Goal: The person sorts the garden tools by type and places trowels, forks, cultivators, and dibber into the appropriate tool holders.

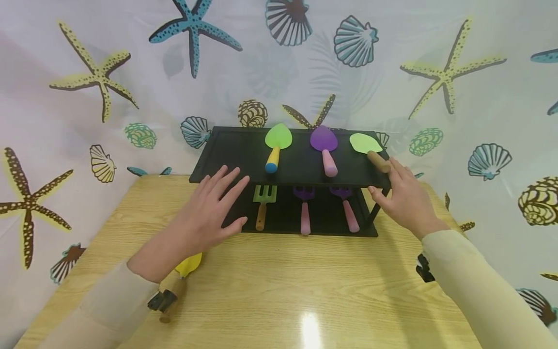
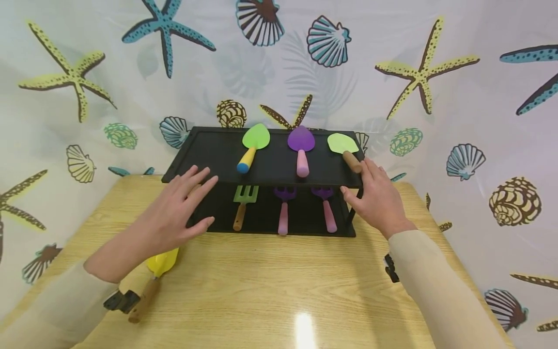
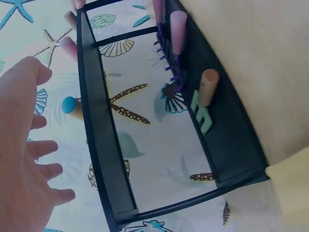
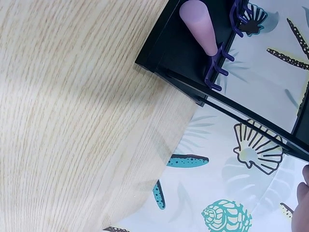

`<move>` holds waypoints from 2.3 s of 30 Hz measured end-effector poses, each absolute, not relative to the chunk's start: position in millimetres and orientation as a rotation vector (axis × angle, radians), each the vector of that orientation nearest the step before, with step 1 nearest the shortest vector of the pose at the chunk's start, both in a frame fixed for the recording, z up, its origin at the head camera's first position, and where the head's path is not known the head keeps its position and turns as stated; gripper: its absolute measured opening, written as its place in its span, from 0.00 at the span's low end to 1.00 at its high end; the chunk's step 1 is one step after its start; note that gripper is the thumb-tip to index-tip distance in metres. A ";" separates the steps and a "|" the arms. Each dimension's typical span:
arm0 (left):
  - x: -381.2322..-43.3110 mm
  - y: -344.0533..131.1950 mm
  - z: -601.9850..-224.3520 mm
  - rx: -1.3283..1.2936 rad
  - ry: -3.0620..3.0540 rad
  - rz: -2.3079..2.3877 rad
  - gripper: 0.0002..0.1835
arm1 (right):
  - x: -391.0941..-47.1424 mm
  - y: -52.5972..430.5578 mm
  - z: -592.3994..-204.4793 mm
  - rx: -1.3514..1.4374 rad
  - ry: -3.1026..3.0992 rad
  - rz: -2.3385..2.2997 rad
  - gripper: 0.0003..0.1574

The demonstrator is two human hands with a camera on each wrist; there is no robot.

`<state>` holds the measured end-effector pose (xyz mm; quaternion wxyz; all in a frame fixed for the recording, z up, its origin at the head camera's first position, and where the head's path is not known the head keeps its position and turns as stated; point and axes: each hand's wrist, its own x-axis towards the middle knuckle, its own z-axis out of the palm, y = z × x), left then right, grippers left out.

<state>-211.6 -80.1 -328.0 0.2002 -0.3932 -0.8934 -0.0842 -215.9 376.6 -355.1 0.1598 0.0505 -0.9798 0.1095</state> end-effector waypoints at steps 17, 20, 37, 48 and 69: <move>-174.0 -107.0 -380.8 -1.054 -2.550 -0.341 0.44 | -213.3 377.6 -352.6 0.143 -2.801 0.319 0.54; -168.2 -112.3 -390.3 -1.003 -2.606 -0.374 0.43 | -213.7 377.1 -353.1 0.149 -2.799 0.318 0.54; -141.7 -147.8 -432.1 -0.834 -2.746 -0.479 0.41 | -214.5 373.7 -352.5 0.170 -2.790 0.309 0.54; -127.1 -168.4 -460.8 -0.768 -2.747 -0.454 0.34 | -214.5 374.0 -352.6 0.164 -2.800 0.310 0.54; -111.1 -176.1 -478.2 -0.727 -2.901 -0.464 0.35 | -214.2 373.8 -351.4 0.159 -2.804 0.304 0.54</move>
